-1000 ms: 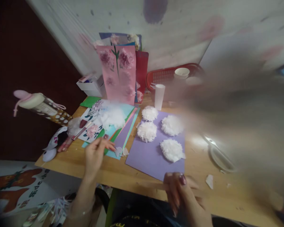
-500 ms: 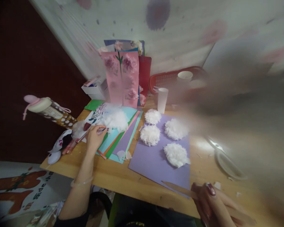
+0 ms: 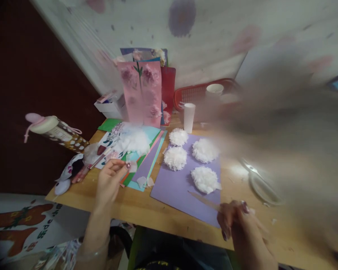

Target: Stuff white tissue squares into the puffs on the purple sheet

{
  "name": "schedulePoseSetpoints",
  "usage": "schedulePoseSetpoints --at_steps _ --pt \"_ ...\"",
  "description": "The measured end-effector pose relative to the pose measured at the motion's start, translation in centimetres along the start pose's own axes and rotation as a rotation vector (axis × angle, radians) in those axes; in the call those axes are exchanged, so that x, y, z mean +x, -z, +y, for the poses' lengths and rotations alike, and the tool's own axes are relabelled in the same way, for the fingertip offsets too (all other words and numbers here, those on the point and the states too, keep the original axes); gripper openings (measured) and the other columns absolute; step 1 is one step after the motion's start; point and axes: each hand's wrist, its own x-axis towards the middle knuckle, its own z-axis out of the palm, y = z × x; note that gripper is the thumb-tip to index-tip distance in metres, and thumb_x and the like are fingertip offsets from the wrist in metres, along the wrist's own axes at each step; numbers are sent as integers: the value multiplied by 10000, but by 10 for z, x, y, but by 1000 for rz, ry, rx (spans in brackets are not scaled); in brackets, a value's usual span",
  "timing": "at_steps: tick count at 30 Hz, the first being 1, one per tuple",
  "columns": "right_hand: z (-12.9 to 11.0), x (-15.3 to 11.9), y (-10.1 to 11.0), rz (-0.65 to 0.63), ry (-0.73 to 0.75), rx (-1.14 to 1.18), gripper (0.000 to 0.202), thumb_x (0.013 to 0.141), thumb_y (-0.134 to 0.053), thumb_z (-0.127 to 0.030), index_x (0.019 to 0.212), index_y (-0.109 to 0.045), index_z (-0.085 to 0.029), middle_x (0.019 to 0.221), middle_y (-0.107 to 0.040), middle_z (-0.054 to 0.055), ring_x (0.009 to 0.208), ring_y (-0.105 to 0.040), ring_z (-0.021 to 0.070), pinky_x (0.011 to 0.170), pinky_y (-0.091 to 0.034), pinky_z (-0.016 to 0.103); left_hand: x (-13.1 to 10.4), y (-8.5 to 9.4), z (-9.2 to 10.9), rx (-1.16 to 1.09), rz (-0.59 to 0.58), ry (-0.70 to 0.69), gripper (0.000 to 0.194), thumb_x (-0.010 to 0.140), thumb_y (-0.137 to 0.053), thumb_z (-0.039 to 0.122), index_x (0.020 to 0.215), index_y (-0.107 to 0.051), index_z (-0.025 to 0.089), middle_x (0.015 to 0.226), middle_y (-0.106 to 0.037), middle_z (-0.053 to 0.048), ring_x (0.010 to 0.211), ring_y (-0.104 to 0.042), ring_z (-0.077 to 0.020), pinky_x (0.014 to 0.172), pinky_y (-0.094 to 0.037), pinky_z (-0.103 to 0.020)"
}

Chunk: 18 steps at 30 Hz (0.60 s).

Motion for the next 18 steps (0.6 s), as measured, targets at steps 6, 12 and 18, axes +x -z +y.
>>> schedulePoseSetpoints --at_steps 6,12,18 --pt "7 -6 -27 -108 9 -41 511 967 -538 -529 581 -604 -202 497 -504 7 477 -458 122 477 -335 282 -51 -47 15 -406 -463 242 331 705 -828 210 962 -625 164 866 -764 -46 834 -729 -154 777 -565 -241" --pt "2 -17 -27 -135 -10 21 506 1017 -465 -476 614 -614 -208 506 -502 -5 499 -460 114 508 -327 277 -62 -67 12 -452 -640 215 249 787 -772 166 1003 -648 169 883 -728 -21 832 -707 -122 804 -544 -224" --pt "-2 -18 -22 -123 -31 100 491 1010 -479 -488 631 -619 -208 518 -502 -10 481 -446 103 476 -302 270 -64 -70 15 -360 -680 266 317 763 -795 166 1039 -639 179 891 -719 -11 778 -702 -114 741 -561 -221"
